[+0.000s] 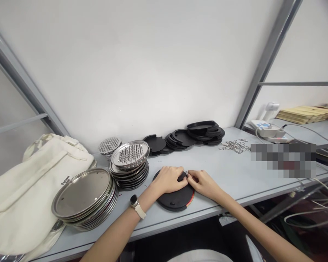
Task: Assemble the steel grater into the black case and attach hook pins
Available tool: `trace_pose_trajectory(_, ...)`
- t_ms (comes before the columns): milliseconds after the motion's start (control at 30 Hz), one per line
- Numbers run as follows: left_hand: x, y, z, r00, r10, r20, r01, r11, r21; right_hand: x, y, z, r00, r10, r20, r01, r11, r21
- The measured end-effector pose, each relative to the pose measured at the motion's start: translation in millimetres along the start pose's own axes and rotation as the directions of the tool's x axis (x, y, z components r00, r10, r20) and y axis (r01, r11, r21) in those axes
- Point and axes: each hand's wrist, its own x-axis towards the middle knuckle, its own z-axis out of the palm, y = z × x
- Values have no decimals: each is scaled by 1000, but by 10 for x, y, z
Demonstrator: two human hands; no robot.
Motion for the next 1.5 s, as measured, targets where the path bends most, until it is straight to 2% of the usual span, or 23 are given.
trace_pose_trajectory(367,5,16,-16,1000,-12,14,12,1000,2,0,-3,-2,1000,-24,15,24,1000,15)
trace_pose_trajectory(700,-9,-4,4,999,30,-45,-30,1000,-7,4,-38,-9,999,-44,4,43,995,90)
trace_pose_trajectory(867,1,-16,26,999,33,-36,-33,999,10,0,-46,-7,999,12,-38,-8,994,113)
trace_pose_trajectory(1133,0,-13,36,998,33,-48,-32,999,33,26,-5,7,1000,-22,-16,22,1000,-7)
trace_pose_trajectory(1500,3,-40,48,996,56,-63,-54,998,34,28,21,-6,999,-32,7,32,998,-52)
